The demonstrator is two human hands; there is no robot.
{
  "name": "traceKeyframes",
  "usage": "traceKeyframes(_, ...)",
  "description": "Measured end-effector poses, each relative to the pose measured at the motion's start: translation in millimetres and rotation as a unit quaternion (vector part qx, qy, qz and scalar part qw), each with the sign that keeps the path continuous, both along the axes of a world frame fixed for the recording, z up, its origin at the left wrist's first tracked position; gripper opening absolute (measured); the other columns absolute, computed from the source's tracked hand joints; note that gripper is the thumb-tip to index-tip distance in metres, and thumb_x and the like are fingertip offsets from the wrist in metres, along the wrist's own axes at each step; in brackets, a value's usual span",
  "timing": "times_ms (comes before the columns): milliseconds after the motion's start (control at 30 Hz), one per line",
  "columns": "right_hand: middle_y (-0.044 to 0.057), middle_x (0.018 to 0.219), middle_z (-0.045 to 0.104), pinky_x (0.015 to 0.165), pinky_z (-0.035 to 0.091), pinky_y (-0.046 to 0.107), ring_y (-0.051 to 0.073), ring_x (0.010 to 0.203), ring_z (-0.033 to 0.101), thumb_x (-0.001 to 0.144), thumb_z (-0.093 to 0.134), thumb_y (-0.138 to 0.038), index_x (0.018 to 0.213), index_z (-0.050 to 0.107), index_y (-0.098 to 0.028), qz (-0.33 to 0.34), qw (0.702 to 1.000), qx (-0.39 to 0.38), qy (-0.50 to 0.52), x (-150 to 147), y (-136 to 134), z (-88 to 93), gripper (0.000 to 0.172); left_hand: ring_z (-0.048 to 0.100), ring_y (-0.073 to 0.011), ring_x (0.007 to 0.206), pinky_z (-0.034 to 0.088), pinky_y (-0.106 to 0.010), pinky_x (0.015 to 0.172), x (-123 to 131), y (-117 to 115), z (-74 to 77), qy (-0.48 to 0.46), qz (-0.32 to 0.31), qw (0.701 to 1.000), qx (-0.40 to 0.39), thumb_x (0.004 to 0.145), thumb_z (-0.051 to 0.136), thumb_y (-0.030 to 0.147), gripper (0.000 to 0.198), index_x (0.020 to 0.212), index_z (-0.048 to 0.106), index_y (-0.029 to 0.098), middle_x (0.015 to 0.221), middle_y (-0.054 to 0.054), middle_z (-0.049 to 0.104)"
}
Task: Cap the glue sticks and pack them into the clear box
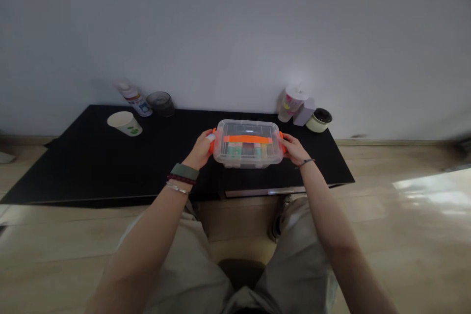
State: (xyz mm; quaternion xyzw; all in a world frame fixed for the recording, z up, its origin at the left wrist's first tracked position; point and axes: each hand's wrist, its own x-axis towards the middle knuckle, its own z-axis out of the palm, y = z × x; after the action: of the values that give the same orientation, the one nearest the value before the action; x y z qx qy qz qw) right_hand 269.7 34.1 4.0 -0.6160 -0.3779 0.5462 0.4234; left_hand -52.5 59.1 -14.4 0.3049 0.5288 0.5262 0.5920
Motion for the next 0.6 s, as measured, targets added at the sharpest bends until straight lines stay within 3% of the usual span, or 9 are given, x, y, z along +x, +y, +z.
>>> traceKeyframes(167,0.004,0.088,0.072,0.056,0.053,0.024,0.012,0.064,0.061,0.080,0.069,-0.044,0.114,0.065,-0.019,-0.059,0.997,0.039,0.003,-5,19,-10.7,0.042,0.067,-0.0181,0.101,0.057,-0.032,0.090,11,8,3.7,-0.020,-0.008,0.999,0.034,0.083,0.062,0.014,0.041,0.124,0.058,0.016,0.117,-0.009,0.067)
traceKeyframes(300,0.009,0.104,0.073,0.072,0.057,0.030,0.018,0.085,0.068,0.073,0.073,-0.050,0.117,0.065,-0.017,-0.052,0.994,0.100,-0.012,-6,32,-24.7,0.055,0.054,-0.0242,0.131,0.045,-0.040,0.112,21,10,-4.6,0.002,-0.026,0.997,0.077,0.078,0.067,0.011,0.066,0.140,0.048,0.018,0.145,-0.013,0.053)
traceKeyframes(433,0.013,0.114,0.072,0.090,0.054,0.037,0.023,0.102,0.067,0.073,0.069,-0.059,0.119,0.066,-0.015,-0.028,0.981,0.180,-0.065,-5,37,-37.6,0.063,0.041,-0.0267,0.143,0.036,-0.044,0.119,26,12,-12.2,0.016,-0.031,0.996,0.084,0.081,0.065,0.014,0.083,0.155,0.029,0.022,0.160,-0.014,0.034)
traceKeyframes(600,0.014,0.115,0.072,0.089,0.054,0.038,0.024,0.101,0.067,0.077,0.064,-0.064,0.121,0.066,-0.014,-0.024,0.973,0.207,-0.094,-5,36,-41.8,0.066,0.033,-0.0273,0.148,0.030,-0.044,0.122,22,15,-16.0,0.048,-0.056,0.993,0.089,0.084,0.061,0.016,0.087,0.160,0.017,0.022,0.165,-0.011,0.024)
